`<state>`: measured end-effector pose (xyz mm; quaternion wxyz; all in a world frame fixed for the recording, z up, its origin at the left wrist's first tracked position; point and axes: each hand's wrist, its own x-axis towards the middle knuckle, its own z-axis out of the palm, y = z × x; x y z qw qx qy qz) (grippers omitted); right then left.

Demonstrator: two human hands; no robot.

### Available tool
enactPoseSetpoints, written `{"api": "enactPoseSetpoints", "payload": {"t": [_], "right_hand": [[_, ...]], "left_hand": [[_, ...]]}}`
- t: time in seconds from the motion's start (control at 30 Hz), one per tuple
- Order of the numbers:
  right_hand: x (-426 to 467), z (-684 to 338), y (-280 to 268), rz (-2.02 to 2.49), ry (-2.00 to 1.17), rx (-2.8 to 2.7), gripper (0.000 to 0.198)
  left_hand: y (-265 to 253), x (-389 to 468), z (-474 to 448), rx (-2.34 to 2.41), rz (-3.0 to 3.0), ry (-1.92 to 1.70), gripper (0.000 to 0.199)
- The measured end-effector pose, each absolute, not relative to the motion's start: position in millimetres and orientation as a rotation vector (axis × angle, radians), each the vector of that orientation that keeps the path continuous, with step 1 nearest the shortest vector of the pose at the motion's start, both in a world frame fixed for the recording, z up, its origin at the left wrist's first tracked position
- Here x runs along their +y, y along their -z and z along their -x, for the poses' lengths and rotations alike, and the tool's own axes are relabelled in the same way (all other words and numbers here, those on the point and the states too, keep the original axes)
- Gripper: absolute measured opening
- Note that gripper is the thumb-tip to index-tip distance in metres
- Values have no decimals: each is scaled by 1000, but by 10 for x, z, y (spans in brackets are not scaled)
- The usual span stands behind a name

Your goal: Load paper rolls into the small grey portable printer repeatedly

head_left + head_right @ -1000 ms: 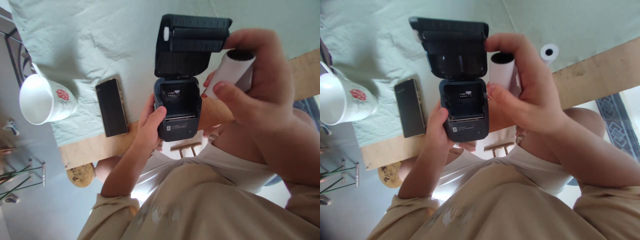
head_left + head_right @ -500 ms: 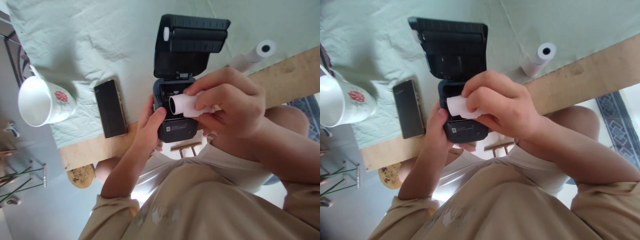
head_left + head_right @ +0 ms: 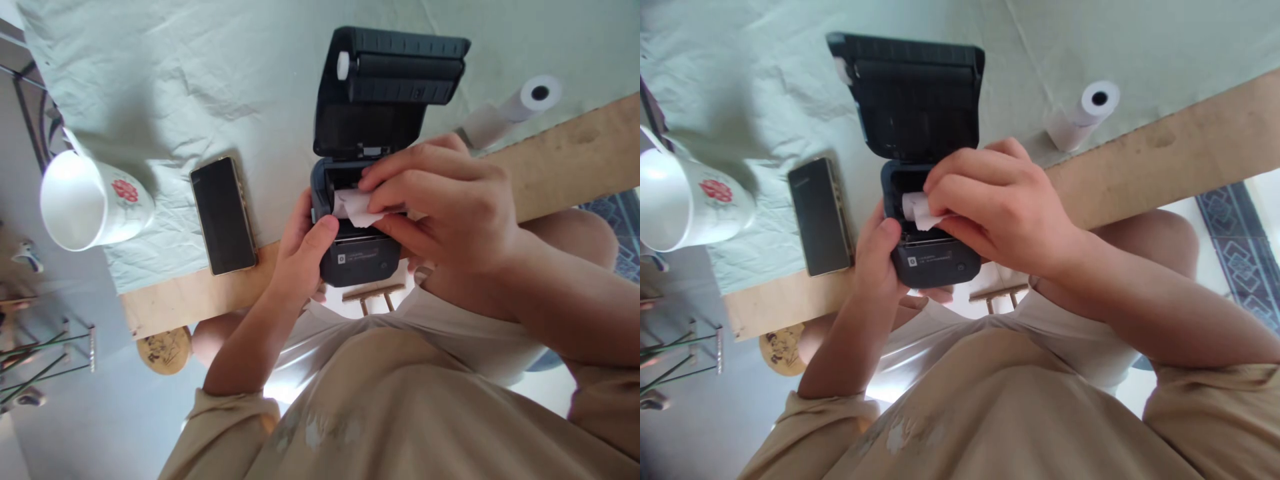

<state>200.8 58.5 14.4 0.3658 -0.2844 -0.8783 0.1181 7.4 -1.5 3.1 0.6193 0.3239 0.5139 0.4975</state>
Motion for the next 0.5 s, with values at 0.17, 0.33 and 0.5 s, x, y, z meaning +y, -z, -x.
{"api": "enactPoseSetpoints", "payload": {"t": [0.17,0.33,0.5], "right_hand": [[553,-2006,-174,606,-263,-2223,7],[530,-2041,-211,429,-402,-2318,12],[540,-2052,-211,403,-447,-2363,22]], "left_hand": [[28,-14,-61,1058,-720,-1207,38],[40,-19,-20,1013,-743,-1213,38],[31,2,37,1055,-862,-1154,47]]}}
